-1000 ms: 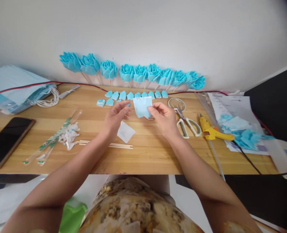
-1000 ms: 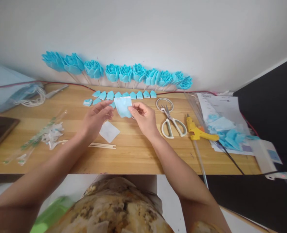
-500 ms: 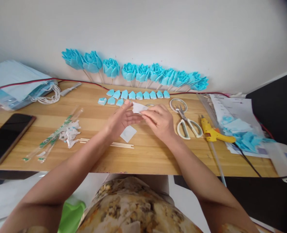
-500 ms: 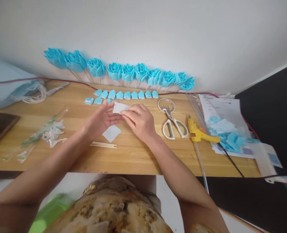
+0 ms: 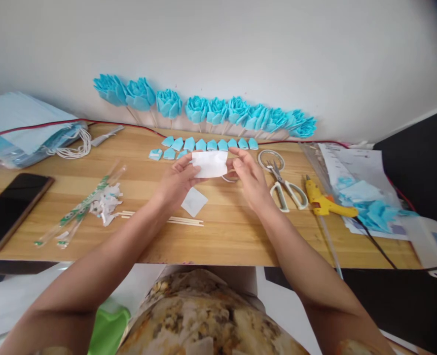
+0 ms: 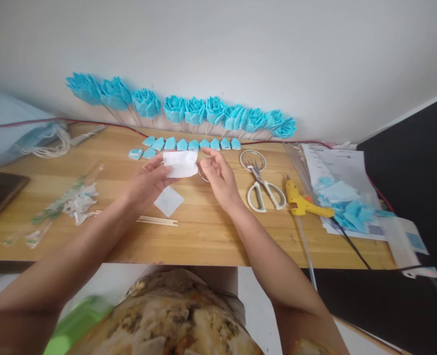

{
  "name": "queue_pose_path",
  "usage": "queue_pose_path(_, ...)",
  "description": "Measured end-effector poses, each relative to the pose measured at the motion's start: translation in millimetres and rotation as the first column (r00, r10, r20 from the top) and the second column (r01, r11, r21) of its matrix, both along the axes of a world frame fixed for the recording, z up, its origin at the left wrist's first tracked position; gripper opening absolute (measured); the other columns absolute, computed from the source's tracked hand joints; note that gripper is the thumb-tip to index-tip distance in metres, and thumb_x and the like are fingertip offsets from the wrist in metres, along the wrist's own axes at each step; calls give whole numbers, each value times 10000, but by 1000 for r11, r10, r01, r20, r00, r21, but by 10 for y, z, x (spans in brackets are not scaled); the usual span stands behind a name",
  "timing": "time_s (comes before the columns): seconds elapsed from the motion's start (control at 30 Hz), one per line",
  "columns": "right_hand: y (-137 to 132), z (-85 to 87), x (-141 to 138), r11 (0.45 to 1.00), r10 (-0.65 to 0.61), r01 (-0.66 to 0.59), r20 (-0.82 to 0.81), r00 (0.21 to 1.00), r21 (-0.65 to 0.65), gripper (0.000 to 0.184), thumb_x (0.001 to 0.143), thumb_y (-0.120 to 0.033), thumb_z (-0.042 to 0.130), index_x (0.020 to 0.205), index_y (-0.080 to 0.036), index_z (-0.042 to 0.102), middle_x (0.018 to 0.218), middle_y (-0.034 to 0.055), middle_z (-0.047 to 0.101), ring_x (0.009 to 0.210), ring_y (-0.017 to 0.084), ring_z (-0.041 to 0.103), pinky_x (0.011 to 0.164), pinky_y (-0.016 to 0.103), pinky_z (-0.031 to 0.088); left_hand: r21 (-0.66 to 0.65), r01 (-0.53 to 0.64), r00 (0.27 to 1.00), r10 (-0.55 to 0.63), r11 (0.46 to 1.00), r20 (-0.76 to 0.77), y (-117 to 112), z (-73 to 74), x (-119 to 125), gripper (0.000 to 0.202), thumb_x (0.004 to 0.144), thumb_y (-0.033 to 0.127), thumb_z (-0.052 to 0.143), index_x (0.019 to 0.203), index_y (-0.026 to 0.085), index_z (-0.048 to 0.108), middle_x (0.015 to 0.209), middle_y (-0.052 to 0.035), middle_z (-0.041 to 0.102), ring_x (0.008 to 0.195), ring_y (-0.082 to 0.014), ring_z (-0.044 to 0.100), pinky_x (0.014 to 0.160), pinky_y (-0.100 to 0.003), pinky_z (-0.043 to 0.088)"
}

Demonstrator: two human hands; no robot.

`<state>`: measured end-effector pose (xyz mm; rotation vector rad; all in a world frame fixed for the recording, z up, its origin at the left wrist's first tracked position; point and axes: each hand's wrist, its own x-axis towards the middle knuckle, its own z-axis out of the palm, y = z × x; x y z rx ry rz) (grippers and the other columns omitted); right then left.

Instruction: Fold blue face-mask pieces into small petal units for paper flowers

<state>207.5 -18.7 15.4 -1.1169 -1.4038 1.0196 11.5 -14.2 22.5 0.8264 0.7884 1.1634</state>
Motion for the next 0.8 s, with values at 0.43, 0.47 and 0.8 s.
queue_pose_path(0.43,34,21,60,985,-61,49,67,996,164,341,884,-340,649,1222,-293,640,1005,23,678,945,189,656,801,338,565,94,9,988,6,996,-155,-32,-28,46,410,752,188,738,1161,173,717,956,-54,787,971,-235,728,858,-355,583)
queue_pose_path(0.47,32,34,77,970,-99,73,101,990,233,332,894,-304,622,1226,-298,636,1051,28,681,997,196,654,838,349,565,88,-8,992,18,996,-123,-19,-20,36,405,747,187,740,1151,171,716,979,-58,784,988,-238,725,860,-356,586)
queue_pose_path(0.8,9,99,73,803,-242,-76,440,865,591,255,869,-167,631,1086,-298,660,1314,56,633,1265,281,577,1108,548,423,-2,-60,998,60,998,31,52,33,-40,365,738,146,744,1101,178,720,1100,-80,761,1111,-264,693,879,-354,594)
